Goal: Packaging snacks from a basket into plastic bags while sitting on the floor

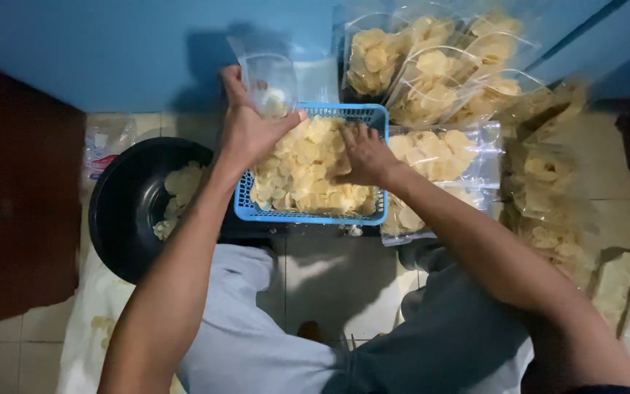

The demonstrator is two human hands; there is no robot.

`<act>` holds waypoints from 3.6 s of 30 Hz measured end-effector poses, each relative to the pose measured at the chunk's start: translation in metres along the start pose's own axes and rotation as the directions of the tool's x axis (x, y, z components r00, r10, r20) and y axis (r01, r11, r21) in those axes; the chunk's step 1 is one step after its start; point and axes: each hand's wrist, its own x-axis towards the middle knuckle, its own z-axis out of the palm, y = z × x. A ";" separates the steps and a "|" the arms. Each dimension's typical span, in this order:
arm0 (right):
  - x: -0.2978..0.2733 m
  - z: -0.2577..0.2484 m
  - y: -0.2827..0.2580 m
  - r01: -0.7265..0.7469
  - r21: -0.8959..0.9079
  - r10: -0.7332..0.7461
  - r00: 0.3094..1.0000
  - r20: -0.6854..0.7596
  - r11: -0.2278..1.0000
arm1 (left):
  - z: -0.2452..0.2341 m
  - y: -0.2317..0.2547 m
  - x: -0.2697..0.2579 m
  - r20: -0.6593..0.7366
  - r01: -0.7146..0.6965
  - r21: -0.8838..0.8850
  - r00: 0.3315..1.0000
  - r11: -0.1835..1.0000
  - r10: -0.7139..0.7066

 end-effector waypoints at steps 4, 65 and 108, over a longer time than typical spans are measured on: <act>-0.017 -0.029 -0.054 0.032 -0.039 -0.021 0.968 0.248 0.999 | -0.003 -0.002 0.001 -0.062 -0.136 0.009 0.989 0.991 0.136; 0.044 -0.019 0.039 0.003 0.300 0.011 0.999 -0.046 0.954 | -0.013 0.026 -0.015 0.435 -0.126 0.392 0.898 0.911 -0.064; -0.060 -0.160 -0.049 0.106 0.777 0.331 0.863 -0.382 0.620 | 0.013 0.031 -0.006 0.538 -0.181 0.492 0.833 0.852 -0.133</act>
